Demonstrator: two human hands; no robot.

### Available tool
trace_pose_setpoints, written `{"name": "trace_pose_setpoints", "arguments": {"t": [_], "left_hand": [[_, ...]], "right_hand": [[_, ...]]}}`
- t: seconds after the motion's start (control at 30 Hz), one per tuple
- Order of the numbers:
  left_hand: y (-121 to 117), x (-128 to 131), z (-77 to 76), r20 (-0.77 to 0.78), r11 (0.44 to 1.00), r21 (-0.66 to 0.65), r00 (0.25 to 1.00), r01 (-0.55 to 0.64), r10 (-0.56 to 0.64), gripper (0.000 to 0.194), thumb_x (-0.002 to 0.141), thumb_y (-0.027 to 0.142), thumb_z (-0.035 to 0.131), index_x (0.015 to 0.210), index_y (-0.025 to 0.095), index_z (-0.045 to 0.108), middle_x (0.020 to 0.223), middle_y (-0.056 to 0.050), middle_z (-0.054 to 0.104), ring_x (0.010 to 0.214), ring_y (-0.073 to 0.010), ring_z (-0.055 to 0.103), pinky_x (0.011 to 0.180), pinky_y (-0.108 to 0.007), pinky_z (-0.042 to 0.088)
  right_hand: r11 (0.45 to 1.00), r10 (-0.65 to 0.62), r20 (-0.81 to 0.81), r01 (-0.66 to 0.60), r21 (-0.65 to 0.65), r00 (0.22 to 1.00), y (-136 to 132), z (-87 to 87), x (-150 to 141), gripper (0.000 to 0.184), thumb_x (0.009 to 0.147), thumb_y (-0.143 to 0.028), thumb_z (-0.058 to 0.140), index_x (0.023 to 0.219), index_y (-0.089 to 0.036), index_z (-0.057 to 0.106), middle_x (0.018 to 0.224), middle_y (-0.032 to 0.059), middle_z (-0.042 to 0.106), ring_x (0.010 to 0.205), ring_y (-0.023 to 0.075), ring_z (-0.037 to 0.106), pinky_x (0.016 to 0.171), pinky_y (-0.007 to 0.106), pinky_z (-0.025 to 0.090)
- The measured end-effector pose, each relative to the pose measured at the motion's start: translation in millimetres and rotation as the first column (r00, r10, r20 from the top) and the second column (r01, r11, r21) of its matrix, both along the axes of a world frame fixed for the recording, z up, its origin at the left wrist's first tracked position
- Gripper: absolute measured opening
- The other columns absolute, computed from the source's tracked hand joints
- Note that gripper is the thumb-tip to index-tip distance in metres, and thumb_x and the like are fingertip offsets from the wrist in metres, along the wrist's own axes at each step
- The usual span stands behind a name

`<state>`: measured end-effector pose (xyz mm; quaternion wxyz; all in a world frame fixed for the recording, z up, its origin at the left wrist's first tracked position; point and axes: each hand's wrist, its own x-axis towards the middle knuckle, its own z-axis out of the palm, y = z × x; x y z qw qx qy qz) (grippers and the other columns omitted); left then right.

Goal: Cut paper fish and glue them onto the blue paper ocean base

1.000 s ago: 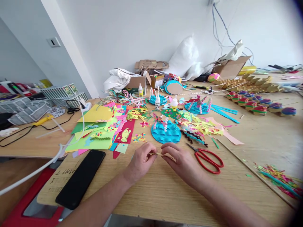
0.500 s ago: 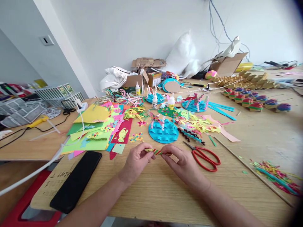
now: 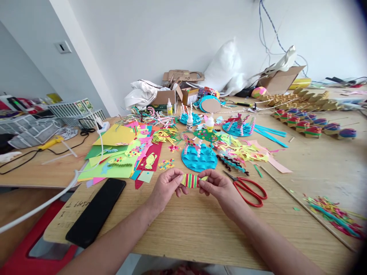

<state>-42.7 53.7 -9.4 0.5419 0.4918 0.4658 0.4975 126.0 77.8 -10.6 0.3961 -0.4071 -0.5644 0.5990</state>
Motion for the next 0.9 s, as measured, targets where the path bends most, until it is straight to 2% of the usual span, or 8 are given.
{"name": "trace_pose_setpoints", "arguments": {"t": [0.13,0.23,0.37,0.43,0.5,0.73,0.8,0.9], "left_hand": [[2,-4,0.9,-0.067,0.998,0.063,0.998,0.0,0.004,0.023,0.077,0.037,0.053,0.083,0.015,0.053,0.059,0.002,0.055,0.052,-0.0113,0.057,0.043,-0.018,0.039],[4,-12,4.9,-0.191,0.974,0.215,0.975,-0.076,0.118,0.019,0.081,0.032,0.048,0.088,0.015,0.054,0.061,0.002,0.053,0.055,-0.0104,0.053,0.049,-0.019,0.041],[-3,-13,16.6,-0.422,0.858,0.514,0.869,-0.006,0.259,0.009,0.079,0.018,0.049,0.085,0.017,0.057,0.083,-0.003,0.056,0.069,-0.0121,0.054,0.06,-0.023,0.045],[-9,-7,22.0,-0.55,0.793,0.59,0.795,0.151,0.257,0.015,0.081,0.011,0.045,0.087,0.017,0.057,0.088,-0.005,0.058,0.078,-0.0143,0.055,0.069,-0.026,0.047],[-15,0,23.7,-0.654,0.726,0.611,0.717,0.315,0.24,0.022,0.082,0.007,0.041,0.093,0.017,0.058,0.091,-0.006,0.06,0.089,-0.0171,0.055,0.08,-0.031,0.045],[-20,8,-1.9,-0.89,0.709,0.295,0.454,0.641,-0.041,0.021,0.082,0.006,0.041,0.086,0.016,0.059,0.083,-0.003,0.062,0.082,-0.0165,0.055,0.077,-0.028,0.045],[-19,7,-9.5,-0.914,0.693,0.252,0.402,0.676,-0.06,0.016,0.083,0.009,0.045,0.078,0.016,0.058,0.08,-0.002,0.061,0.08,-0.0158,0.054,0.074,-0.027,0.044],[-20,7,-16.8,-0.932,0.679,0.248,0.362,0.691,-0.028,0.014,0.083,0.01,0.047,0.078,0.017,0.058,0.083,-0.002,0.061,0.082,-0.0152,0.052,0.075,-0.026,0.042]], "right_hand": [[0.996,-0.029,0.036,0.026,0.083,0.999,4,-3.9,4,0.026,0.07,-0.039,0.06,0.082,-0.017,0.052,0.054,-0.0024,0.056,0.049,0.0098,0.05,0.046,0.021,0.037],[0.93,-0.168,0.23,0.076,0.36,0.959,1,-1.1,10,0.017,0.077,-0.034,0.053,0.083,-0.018,0.053,0.057,-0.0017,0.054,0.052,0.0114,0.051,0.048,0.023,0.039],[0.63,-0.379,0.443,-0.124,0.767,0.813,-16,7.9,20,0.011,0.084,-0.019,0.043,0.084,-0.019,0.054,0.076,0.004,0.06,0.067,0.0133,0.055,0.058,0.024,0.042],[0.471,-0.43,0.506,-0.292,0.832,0.748,-25,8.7,22,0.016,0.085,-0.014,0.039,0.084,-0.018,0.055,0.08,0.0056,0.061,0.071,0.0146,0.055,0.061,0.025,0.042],[0.39,-0.445,0.578,-0.433,0.813,0.684,-35,5.7,21,0.019,0.085,-0.012,0.037,0.081,-0.018,0.055,0.077,0.0055,0.06,0.069,0.0151,0.054,0.061,0.026,0.041],[0.457,-0.214,0.766,-0.631,0.627,0.606,-58,7.7,18,0.004,0.079,-0.021,0.053,0.076,-0.02,0.054,0.075,0.0019,0.06,0.068,0.0156,0.054,0.062,0.028,0.043],[0.52,-0.16,0.743,-0.584,0.623,0.65,-50,19.2,28,0.006,0.08,-0.026,0.052,0.081,-0.021,0.056,0.078,0.0028,0.061,0.071,0.0152,0.056,0.063,0.026,0.044],[0.617,-0.321,0.627,-0.345,0.707,0.71,-11,36.1,50,0.016,0.085,-0.026,0.043,0.081,-0.021,0.058,0.079,0.0045,0.063,0.069,0.0133,0.058,0.06,0.024,0.045]]}}
